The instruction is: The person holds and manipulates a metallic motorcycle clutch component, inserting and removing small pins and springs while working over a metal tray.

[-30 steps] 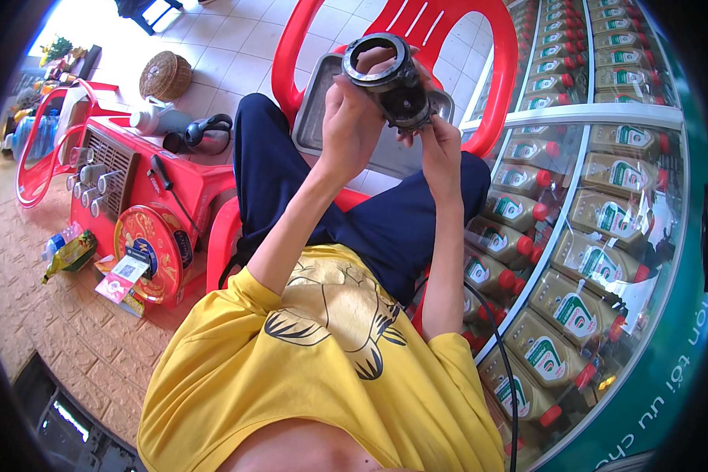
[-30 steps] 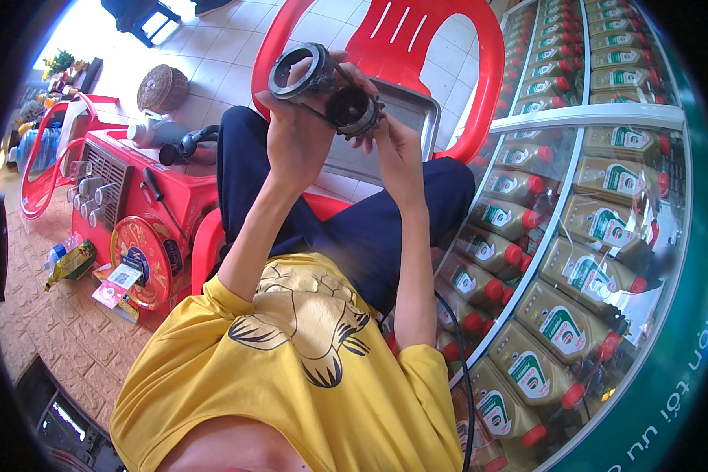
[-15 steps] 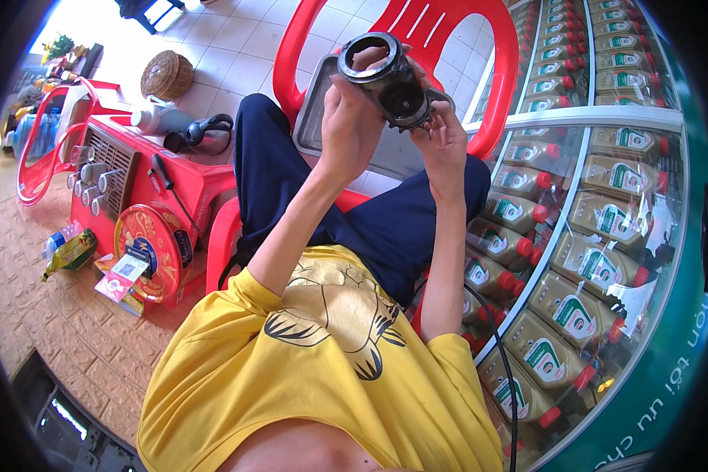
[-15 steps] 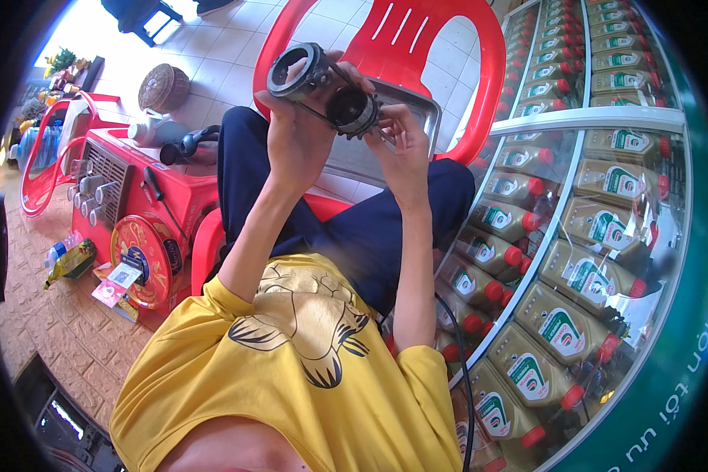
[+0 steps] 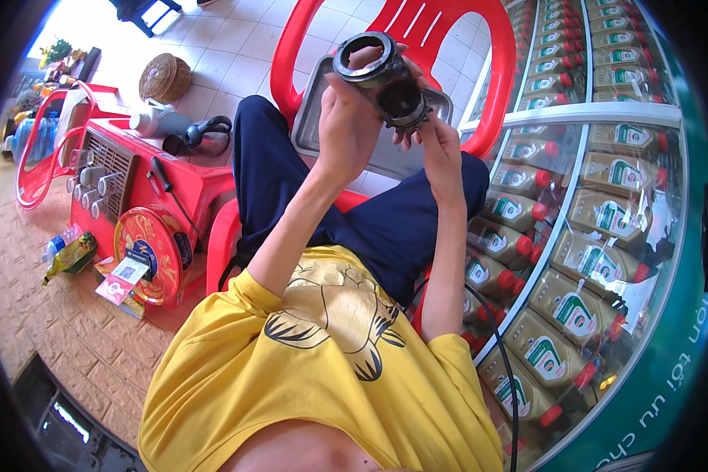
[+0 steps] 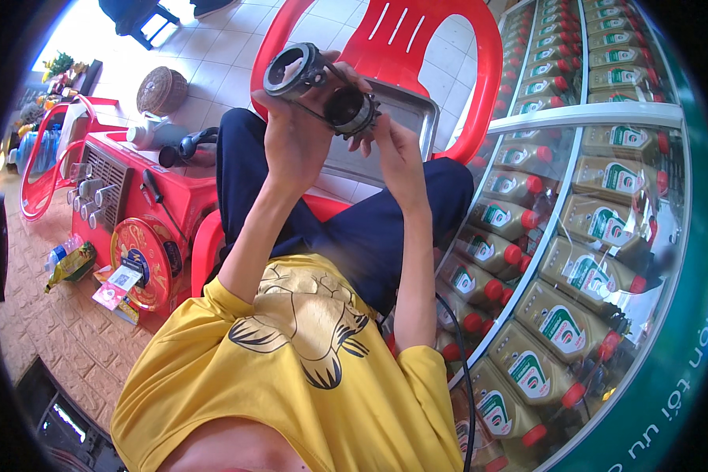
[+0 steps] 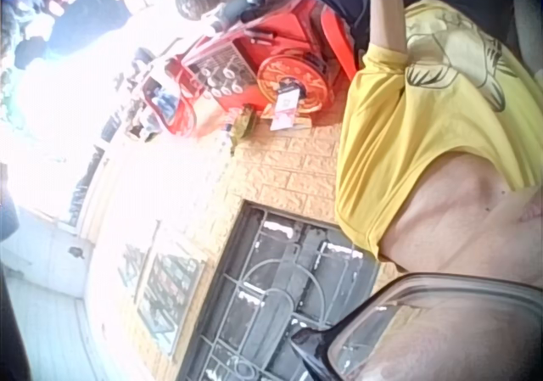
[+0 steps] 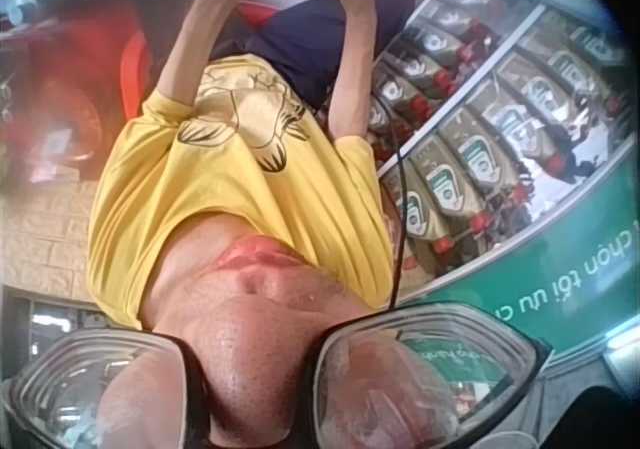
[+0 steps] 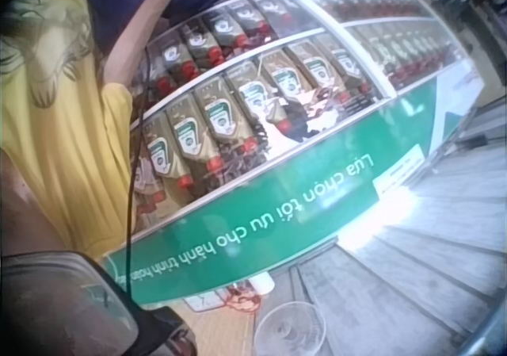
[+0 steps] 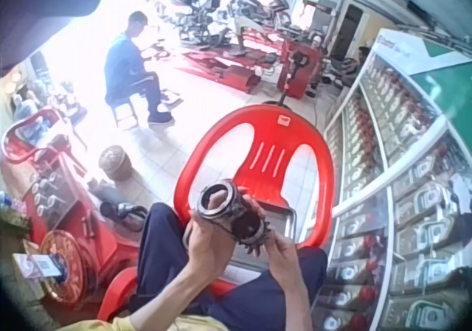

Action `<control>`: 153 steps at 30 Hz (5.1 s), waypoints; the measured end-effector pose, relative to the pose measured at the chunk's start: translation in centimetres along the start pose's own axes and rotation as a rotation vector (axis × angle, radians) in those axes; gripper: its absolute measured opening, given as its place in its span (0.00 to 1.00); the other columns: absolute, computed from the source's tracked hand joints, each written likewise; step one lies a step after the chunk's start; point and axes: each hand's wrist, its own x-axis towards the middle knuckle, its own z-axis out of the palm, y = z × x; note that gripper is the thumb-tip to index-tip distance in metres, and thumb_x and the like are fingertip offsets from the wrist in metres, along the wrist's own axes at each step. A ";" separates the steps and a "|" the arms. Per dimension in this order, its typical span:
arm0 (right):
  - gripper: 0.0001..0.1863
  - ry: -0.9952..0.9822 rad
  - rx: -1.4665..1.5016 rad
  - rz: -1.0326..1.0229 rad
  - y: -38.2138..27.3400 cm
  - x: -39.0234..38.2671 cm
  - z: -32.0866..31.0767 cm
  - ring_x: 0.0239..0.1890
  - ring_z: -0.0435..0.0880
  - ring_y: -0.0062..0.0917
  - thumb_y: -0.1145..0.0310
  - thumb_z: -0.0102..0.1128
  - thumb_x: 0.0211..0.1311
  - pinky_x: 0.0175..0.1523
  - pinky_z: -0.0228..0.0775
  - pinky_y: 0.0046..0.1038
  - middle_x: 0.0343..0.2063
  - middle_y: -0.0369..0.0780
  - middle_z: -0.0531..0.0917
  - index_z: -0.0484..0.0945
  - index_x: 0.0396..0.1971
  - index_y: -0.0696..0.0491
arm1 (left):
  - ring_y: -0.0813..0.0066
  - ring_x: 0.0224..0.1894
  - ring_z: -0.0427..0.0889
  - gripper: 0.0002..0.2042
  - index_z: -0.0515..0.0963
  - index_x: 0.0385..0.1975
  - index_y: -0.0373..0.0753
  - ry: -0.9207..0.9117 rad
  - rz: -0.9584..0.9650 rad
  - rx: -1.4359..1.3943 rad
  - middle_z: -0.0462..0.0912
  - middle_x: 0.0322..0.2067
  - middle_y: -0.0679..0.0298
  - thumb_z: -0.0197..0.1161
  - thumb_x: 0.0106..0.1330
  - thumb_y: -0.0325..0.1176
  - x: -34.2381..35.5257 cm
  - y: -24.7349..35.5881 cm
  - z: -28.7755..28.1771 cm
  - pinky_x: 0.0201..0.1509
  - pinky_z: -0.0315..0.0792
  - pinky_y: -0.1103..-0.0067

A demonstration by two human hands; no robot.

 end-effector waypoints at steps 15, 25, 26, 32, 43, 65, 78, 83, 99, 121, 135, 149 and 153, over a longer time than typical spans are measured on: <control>0.10 0.148 -0.098 -0.106 0.1 0.1 1.5 0.33 0.73 0.13 0.67 0.53 0.76 0.40 0.66 0.20 0.33 0.33 0.80 0.78 0.45 0.58 | 0.61 0.55 0.78 0.48 0.65 0.64 0.37 -0.013 0.009 0.028 0.77 0.50 0.55 0.37 0.63 0.78 0.0 0.4 0.2 0.60 0.72 0.66; 0.07 0.090 -0.110 0.022 -1.0 0.4 0.7 0.32 0.74 0.13 0.71 0.57 0.72 0.39 0.65 0.18 0.31 0.33 0.81 0.79 0.41 0.58 | 0.59 0.55 0.77 0.48 0.64 0.65 0.36 0.001 0.006 0.007 0.77 0.50 0.54 0.35 0.64 0.78 0.1 0.4 0.0 0.60 0.72 0.65; 0.07 0.143 -0.123 -0.050 -1.0 0.6 1.3 0.32 0.74 0.13 0.70 0.56 0.73 0.39 0.65 0.18 0.29 0.33 0.80 0.79 0.40 0.59 | 0.59 0.55 0.77 0.48 0.63 0.65 0.36 0.004 0.012 0.012 0.77 0.50 0.54 0.34 0.64 0.78 0.1 0.4 0.0 0.60 0.72 0.65; 0.04 -0.019 0.001 0.106 -0.8 0.1 -0.4 0.34 0.76 0.14 0.75 0.56 0.70 0.41 0.66 0.18 0.31 0.32 0.81 0.79 0.41 0.57 | 0.60 0.55 0.77 0.47 0.64 0.65 0.37 0.005 -0.010 -0.025 0.78 0.50 0.54 0.36 0.64 0.77 -0.2 0.4 0.1 0.60 0.72 0.66; 0.06 0.041 0.035 0.073 -1.0 0.1 0.5 0.34 0.75 0.14 0.75 0.54 0.72 0.42 0.66 0.20 0.30 0.33 0.82 0.80 0.40 0.58 | 0.61 0.56 0.78 0.48 0.65 0.65 0.37 0.016 -0.007 -0.003 0.77 0.51 0.55 0.39 0.63 0.78 -0.3 0.4 0.2 0.60 0.72 0.65; 0.08 0.358 -0.064 -0.160 0.8 0.2 2.1 0.36 0.73 0.13 0.82 0.68 0.57 0.46 0.61 0.21 0.31 0.30 0.82 0.83 0.35 0.56 | 0.60 0.55 0.77 0.48 0.65 0.65 0.38 0.012 0.062 -0.002 0.76 0.52 0.55 0.37 0.62 0.78 -0.2 0.4 0.2 0.61 0.71 0.65; 0.05 0.275 -0.328 -0.091 -2.1 0.3 3.0 0.34 0.83 0.16 0.75 0.65 0.65 0.43 0.72 0.21 0.28 0.37 0.86 0.84 0.37 0.61 | 0.55 0.57 0.76 0.44 0.62 0.66 0.37 0.075 0.031 -0.107 0.76 0.53 0.52 0.38 0.67 0.74 -0.4 1.2 -0.2 0.63 0.68 0.61; 0.06 0.414 -0.444 -0.235 -2.8 0.6 4.5 0.34 0.86 0.21 0.77 0.72 0.55 0.47 0.75 0.24 0.29 0.39 0.87 0.86 0.34 0.58 | 0.52 0.62 0.71 0.43 0.62 0.66 0.35 0.270 0.038 -0.219 0.71 0.56 0.50 0.47 0.67 0.70 -0.3 1.3 0.3 0.69 0.62 0.58; 0.04 0.341 -0.720 -0.103 -4.5 0.8 4.5 0.30 0.86 0.32 0.73 0.70 0.59 0.35 0.75 0.29 0.29 0.39 0.86 0.84 0.32 0.56 | 0.55 0.61 0.73 0.41 0.64 0.64 0.41 0.337 -0.001 -0.344 0.73 0.56 0.56 0.49 0.64 0.72 0.0 1.4 -0.9 0.65 0.66 0.58; 0.05 0.576 -1.007 -0.606 -3.4 0.8 5.0 0.30 0.82 0.26 0.72 0.73 0.52 0.36 0.69 0.29 0.27 0.32 0.84 0.85 0.29 0.49 | 0.53 0.64 0.69 0.36 0.69 0.63 0.40 0.274 -0.013 -0.576 0.73 0.59 0.58 0.58 0.65 0.64 0.0 1.3 -1.4 0.71 0.61 0.55; 0.06 0.567 -1.201 -0.905 -2.8 0.6 3.0 0.31 0.79 0.21 0.71 0.75 0.46 0.34 0.62 0.26 0.26 0.26 0.82 0.86 0.25 0.45 | 0.59 0.68 0.67 0.41 0.66 0.67 0.39 0.317 -0.074 -0.536 0.71 0.64 0.59 0.59 0.62 0.66 0.0 1.5 -0.6 0.73 0.60 0.58; 0.09 0.579 -1.116 -0.720 -5.1 0.2 4.3 0.27 0.76 0.23 0.72 0.74 0.49 0.32 0.65 0.28 0.21 0.29 0.77 0.89 0.33 0.47 | 0.57 0.65 0.72 0.42 0.64 0.63 0.38 0.332 0.029 -0.197 0.70 0.61 0.60 0.49 0.64 0.71 -0.1 2.5 0.0 0.63 0.74 0.67; 0.05 0.384 -0.973 -0.433 -5.6 0.0 4.4 0.29 0.80 0.25 0.69 0.71 0.56 0.32 0.70 0.28 0.24 0.33 0.82 0.87 0.32 0.51 | 0.52 0.64 0.72 0.40 0.64 0.63 0.40 0.287 0.105 -0.094 0.68 0.61 0.59 0.47 0.65 0.71 0.0 2.7 0.0 0.63 0.75 0.65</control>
